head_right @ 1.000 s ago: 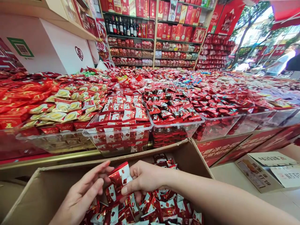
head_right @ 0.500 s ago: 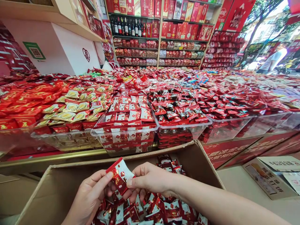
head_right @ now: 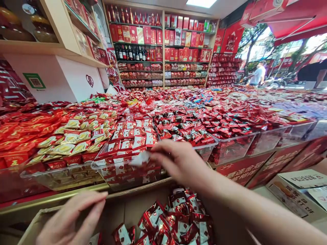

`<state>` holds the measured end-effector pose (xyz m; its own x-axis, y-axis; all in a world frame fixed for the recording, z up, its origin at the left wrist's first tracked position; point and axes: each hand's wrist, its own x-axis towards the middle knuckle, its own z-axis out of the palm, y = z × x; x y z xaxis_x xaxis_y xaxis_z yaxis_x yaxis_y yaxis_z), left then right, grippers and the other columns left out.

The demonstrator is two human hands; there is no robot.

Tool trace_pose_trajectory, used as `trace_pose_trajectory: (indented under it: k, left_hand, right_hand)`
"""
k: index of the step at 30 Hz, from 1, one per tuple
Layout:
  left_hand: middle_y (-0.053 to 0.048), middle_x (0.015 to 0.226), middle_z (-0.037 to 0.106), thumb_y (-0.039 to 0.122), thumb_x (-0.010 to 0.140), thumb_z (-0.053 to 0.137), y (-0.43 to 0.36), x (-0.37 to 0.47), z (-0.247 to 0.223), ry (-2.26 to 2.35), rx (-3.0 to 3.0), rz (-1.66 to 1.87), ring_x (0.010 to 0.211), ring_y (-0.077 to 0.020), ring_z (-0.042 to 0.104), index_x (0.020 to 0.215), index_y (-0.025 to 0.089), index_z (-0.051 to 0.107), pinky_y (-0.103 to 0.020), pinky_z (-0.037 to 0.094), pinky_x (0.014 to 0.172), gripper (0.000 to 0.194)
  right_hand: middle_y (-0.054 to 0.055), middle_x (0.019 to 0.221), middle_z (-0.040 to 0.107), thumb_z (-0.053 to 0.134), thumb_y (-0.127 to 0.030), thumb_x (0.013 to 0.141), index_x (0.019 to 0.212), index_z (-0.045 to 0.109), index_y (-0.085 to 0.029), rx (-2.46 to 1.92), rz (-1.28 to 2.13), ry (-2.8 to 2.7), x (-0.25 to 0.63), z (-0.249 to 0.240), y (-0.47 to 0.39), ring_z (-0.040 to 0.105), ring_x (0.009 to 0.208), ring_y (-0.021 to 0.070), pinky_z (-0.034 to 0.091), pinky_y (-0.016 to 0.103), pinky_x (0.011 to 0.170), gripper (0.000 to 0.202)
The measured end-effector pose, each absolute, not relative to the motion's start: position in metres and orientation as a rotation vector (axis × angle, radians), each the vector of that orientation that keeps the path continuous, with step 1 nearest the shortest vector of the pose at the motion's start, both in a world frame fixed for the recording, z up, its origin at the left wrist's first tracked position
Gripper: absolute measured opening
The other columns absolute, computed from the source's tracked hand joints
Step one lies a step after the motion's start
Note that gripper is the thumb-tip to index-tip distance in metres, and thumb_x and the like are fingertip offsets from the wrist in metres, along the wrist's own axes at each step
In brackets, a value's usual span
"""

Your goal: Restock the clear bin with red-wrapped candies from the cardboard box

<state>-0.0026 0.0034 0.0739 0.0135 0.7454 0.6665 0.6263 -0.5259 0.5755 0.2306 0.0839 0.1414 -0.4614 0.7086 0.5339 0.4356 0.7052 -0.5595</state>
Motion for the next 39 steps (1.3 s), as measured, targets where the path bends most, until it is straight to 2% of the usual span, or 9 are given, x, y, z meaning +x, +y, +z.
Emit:
trace_pose_trajectory:
  k: [2,5,9,13,19,25,29,36,39]
  left_hand:
    - [-0.003,0.092,0.055,0.007,0.075,0.052,0.028,-0.002,0.104,1.430,2.546,1.397,0.089,-0.0172,0.051,0.098,0.023,0.055,-0.032,0.039,0.081,0.028]
    - [-0.008,0.094,0.061,0.016,0.080,0.046,0.068,0.008,0.139,1.542,2.769,1.081,0.092,-0.0189,0.050,0.096,0.015,0.059,-0.035,0.038,0.085,0.020]
    - [-0.005,0.086,0.067,0.019,0.082,0.041,0.100,0.024,0.153,1.571,2.814,0.733,0.084,-0.0198,0.053,0.086,0.020,0.063,-0.036,0.041,0.078,0.022]
    - [-0.006,0.079,0.066,0.019,0.083,0.036,0.107,0.031,0.152,1.620,2.801,0.488,0.079,-0.0223,0.054,0.081,0.020,0.062,-0.038,0.040,0.071,0.027]
    - [-0.005,0.080,0.067,0.021,0.079,0.038,0.115,0.032,0.155,1.677,2.707,0.393,0.082,-0.0221,0.057,0.072,0.021,0.063,-0.034,0.040,0.073,0.026]
    - [-0.004,0.089,0.068,0.023,0.077,0.040,0.121,0.034,0.159,1.608,2.642,0.378,0.083,-0.0191,0.059,0.080,0.023,0.065,-0.028,0.041,0.073,0.025]
    - [-0.004,0.086,0.069,0.023,0.077,0.040,0.125,0.035,0.162,1.582,2.618,0.347,0.078,-0.0185,0.060,0.085,0.021,0.065,-0.027,0.043,0.069,0.026]
    - [0.000,0.064,0.069,0.020,0.074,0.044,0.138,0.041,0.167,1.491,2.578,0.228,0.058,-0.0159,0.059,0.070,0.020,0.067,-0.024,0.042,0.053,0.024]
    - [-0.003,0.075,0.070,0.022,0.076,0.044,0.127,0.035,0.179,1.511,2.602,0.310,0.069,-0.0176,0.060,0.078,0.018,0.067,-0.027,0.044,0.062,0.024]
  right_hand:
    - [0.003,0.084,0.065,0.047,-0.021,0.081,0.089,0.061,-0.016,-0.891,0.188,-2.166,0.235,0.162,0.107,0.057,0.075,0.0126,0.041,0.023,0.068,0.017]
    - [0.004,0.085,0.066,0.046,-0.018,0.080,0.091,0.063,-0.016,-0.956,0.036,-2.262,0.231,0.175,0.137,0.058,0.077,0.0138,0.041,0.024,0.069,0.020]
    - [0.004,0.078,0.066,0.047,-0.017,0.078,0.088,0.065,-0.015,-1.019,0.080,-2.371,0.220,0.175,0.156,0.057,0.069,0.0127,0.039,0.021,0.062,0.021]
    - [0.006,0.081,0.067,0.049,-0.017,0.075,0.087,0.066,-0.015,-1.095,0.102,-2.503,0.213,0.170,0.161,0.058,0.073,0.0146,0.039,0.021,0.063,0.021]
    - [0.004,0.076,0.066,0.047,-0.019,0.073,0.082,0.066,-0.020,-1.148,-0.020,-2.626,0.208,0.170,0.160,0.058,0.070,0.0164,0.035,0.022,0.056,0.021]
    - [0.004,0.076,0.067,0.051,-0.021,0.070,0.084,0.067,-0.023,-1.200,-0.079,-2.786,0.205,0.168,0.160,0.059,0.071,0.0184,0.034,0.022,0.052,0.022]
    - [0.007,0.080,0.067,0.052,-0.018,0.069,0.086,0.067,-0.021,-1.257,-0.116,-2.873,0.198,0.170,0.160,0.060,0.073,0.0208,0.037,0.024,0.053,0.024]
    - [0.009,0.079,0.066,0.051,-0.014,0.070,0.086,0.067,-0.016,-1.243,-0.107,-2.981,0.195,0.176,0.160,0.059,0.070,0.0200,0.036,0.024,0.053,0.023]
    - [0.008,0.076,0.065,0.049,-0.018,0.074,0.082,0.065,-0.015,-1.153,-0.144,-2.805,0.207,0.183,0.147,0.058,0.070,0.0182,0.035,0.024,0.055,0.018]
